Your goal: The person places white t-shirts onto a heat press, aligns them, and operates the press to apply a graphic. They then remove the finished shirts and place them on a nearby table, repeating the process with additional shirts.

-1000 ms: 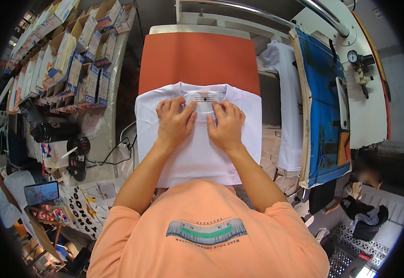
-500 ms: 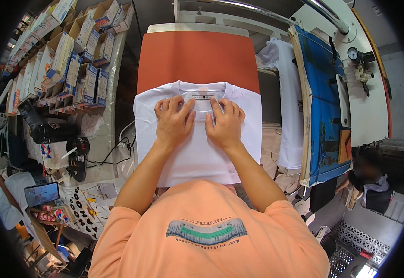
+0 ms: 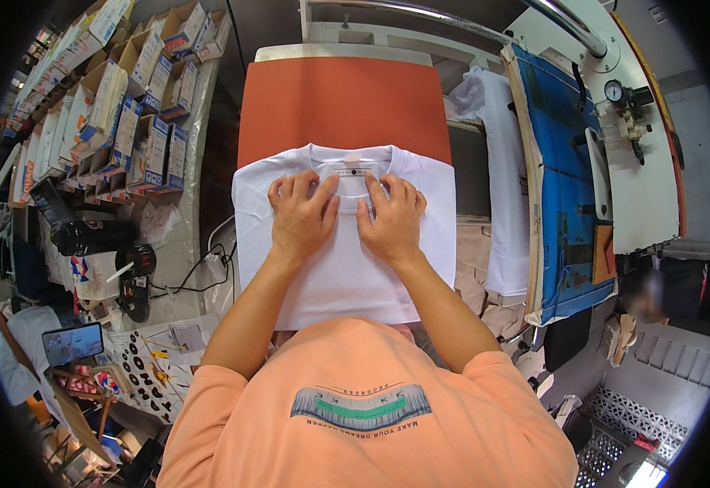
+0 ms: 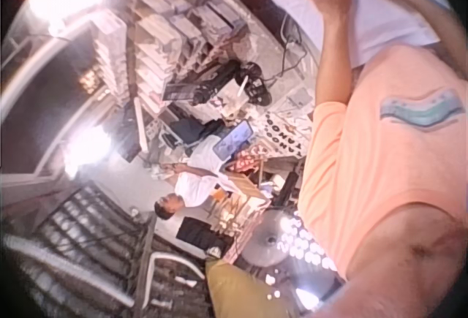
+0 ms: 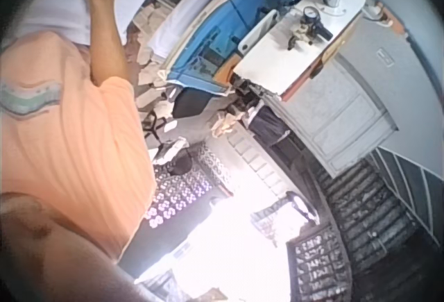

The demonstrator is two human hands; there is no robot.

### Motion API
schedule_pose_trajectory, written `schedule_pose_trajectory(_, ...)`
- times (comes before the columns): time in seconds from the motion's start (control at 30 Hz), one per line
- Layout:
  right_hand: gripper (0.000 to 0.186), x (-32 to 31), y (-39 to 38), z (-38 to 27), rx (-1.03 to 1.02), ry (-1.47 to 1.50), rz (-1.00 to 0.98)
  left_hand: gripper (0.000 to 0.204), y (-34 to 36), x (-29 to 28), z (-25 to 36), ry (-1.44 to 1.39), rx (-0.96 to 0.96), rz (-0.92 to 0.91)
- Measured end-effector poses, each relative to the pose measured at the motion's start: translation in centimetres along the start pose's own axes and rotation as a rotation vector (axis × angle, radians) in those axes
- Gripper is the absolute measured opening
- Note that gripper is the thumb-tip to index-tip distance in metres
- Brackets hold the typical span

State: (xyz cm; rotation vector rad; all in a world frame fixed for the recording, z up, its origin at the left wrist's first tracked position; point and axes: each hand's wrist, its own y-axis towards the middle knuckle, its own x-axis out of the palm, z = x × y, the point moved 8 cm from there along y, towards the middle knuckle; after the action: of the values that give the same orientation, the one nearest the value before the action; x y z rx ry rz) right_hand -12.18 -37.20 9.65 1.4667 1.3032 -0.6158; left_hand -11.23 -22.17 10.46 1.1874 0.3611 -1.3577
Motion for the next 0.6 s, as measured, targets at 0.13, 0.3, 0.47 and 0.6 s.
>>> schedule_pose_trajectory(0.13,0.045,0.1,-0.1,-0.1,-0.009,0.000,0.012,0.031,-0.1,-0.1,0.0,-0.009,-0.004,0.003)
schedule_pose_trajectory(0.3,0.030,-0.2,1.1,0.1,0.063,0.028,-0.026,0.030,0.2,-0.2,0.2,-0.026,-0.013,0.013)
schedule_pose_trajectory(0.47,0.011,-2.2,4.4,1.7,0.105,0.145,0.134,0.019,3.7,-0.4,-0.1,-0.028,-0.103,0.060)
schedule_pose_trajectory(0.6,0.018,-19.0,1.9,6.8,-0.103,-0.016,0.639,0.017,3.2,-7.3,-3.5,-0.236,-0.207,0.282)
